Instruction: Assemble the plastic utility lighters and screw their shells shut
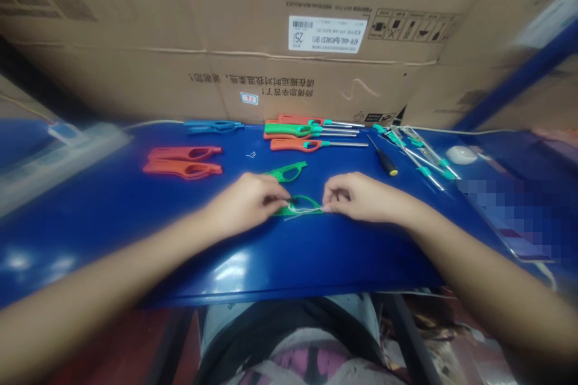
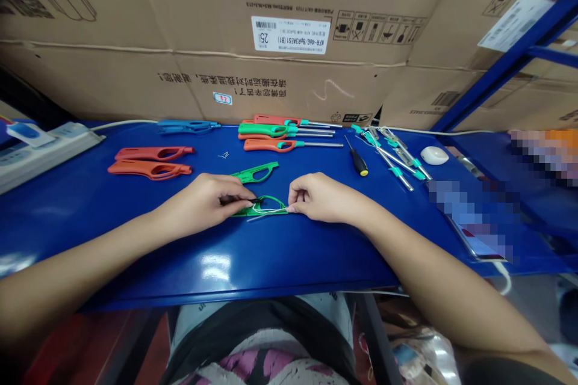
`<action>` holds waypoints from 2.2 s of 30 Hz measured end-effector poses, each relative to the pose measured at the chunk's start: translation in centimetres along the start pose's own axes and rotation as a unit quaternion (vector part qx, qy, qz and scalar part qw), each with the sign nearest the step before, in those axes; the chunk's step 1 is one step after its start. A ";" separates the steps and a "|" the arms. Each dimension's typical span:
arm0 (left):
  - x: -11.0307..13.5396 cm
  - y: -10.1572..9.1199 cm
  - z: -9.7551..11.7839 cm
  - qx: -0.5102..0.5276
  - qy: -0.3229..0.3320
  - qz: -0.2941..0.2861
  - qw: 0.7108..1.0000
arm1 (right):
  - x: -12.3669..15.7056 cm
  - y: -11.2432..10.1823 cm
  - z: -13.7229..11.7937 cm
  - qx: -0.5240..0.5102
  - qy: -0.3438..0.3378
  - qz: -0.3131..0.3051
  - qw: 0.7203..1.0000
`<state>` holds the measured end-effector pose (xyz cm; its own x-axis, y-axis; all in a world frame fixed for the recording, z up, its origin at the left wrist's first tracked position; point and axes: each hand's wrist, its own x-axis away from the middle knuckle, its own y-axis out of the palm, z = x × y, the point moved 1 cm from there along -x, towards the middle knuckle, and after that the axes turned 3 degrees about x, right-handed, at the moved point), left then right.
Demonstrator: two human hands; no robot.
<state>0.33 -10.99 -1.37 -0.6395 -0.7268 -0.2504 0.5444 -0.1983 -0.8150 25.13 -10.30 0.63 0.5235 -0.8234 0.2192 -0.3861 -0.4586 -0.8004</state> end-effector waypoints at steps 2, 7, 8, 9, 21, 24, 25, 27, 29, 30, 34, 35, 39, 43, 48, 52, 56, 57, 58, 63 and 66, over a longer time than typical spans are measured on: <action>0.0 0.0 -0.1 0.002 0.003 0.003 1.000 | 0.3 0.1 -0.1 -0.012 -0.028 0.007 1.000; 0.1 0.1 -0.1 0.005 0.014 0.002 1.000 | 0.5 1.1 -0.2 0.076 -0.199 0.033 0.977; 0.1 0.1 -0.1 0.006 0.015 0.001 1.000 | 0.5 1.4 -0.1 0.101 -0.223 0.033 0.969; 0.1 0.2 -0.1 0.006 0.015 0.000 1.000 | 0.4 1.6 0.0 0.119 -0.239 0.035 0.963; 0.3 0.1 -0.1 0.006 0.032 0.004 0.999 | 0.1 3.1 -0.3 0.304 -0.298 0.089 0.901; 0.3 0.1 0.1 0.003 0.033 0.010 0.999 | 0.1 3.2 -0.4 0.291 -0.294 0.105 0.904; 0.3 0.1 0.2 0.002 0.033 0.012 0.999 | 0.1 3.2 -0.4 0.285 -0.294 0.107 0.906; 0.3 0.2 0.2 0.004 0.032 0.012 0.999 | 0.2 3.2 -0.4 0.279 -0.297 0.101 0.908; 0.3 0.2 0.1 0.008 0.031 0.012 0.999 | 0.2 3.4 -0.4 0.278 -0.302 0.088 0.908; 0.3 0.2 0.1 0.009 0.032 0.013 0.999 | 0.2 3.4 -0.4 0.276 -0.303 0.083 0.909; 0.3 0.2 0.0 0.010 0.035 0.015 0.999 | 0.1 3.5 -0.5 0.228 -0.283 0.079 0.928; 0.4 0.2 0.0 0.009 0.036 0.014 0.999 | 0.1 3.4 -0.5 0.205 -0.276 0.078 0.936; 0.4 0.1 0.2 0.012 0.039 0.016 0.999 | 0.1 3.0 -0.8 0.109 -0.243 0.093 0.959; 0.5 -0.1 0.2 0.027 0.031 0.014 0.999 | 0.0 2.6 -0.8 0.068 -0.221 0.120 0.966; 0.5 0.1 0.1 0.040 0.027 0.010 0.999 | -0.1 2.5 -0.7 0.069 -0.223 0.102 0.967; 0.5 0.3 0.1 0.028 0.022 0.026 0.999 | -0.2 2.6 -0.6 0.064 -0.219 0.091 0.969; 0.3 0.6 0.4 0.015 0.024 0.043 0.999 | -0.3 2.6 -0.5 0.048 -0.218 0.087 0.971; 0.3 0.6 0.4 0.014 0.025 0.047 0.999 | -0.3 2.6 -0.5 0.046 -0.221 0.088 0.970; 0.3 0.7 0.4 0.014 0.026 0.050 0.998 | -0.3 2.7 -0.4 0.046 -0.224 0.090 0.969; 0.5 0.9 0.3 -0.011 0.032 0.049 0.998 | -0.4 2.8 -0.4 0.036 -0.215 0.099 0.971; 0.6 0.7 0.5 -0.063 0.043 0.020 0.997 | -0.4 2.8 -0.5 0.018 -0.195 0.109 0.974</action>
<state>0.57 -11.90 -1.88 -0.6652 -0.6729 -0.3236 0.5015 -0.0816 -0.8613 23.41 -11.39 -1.38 0.6838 -0.7066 -0.1819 -0.4975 -0.2692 -0.8246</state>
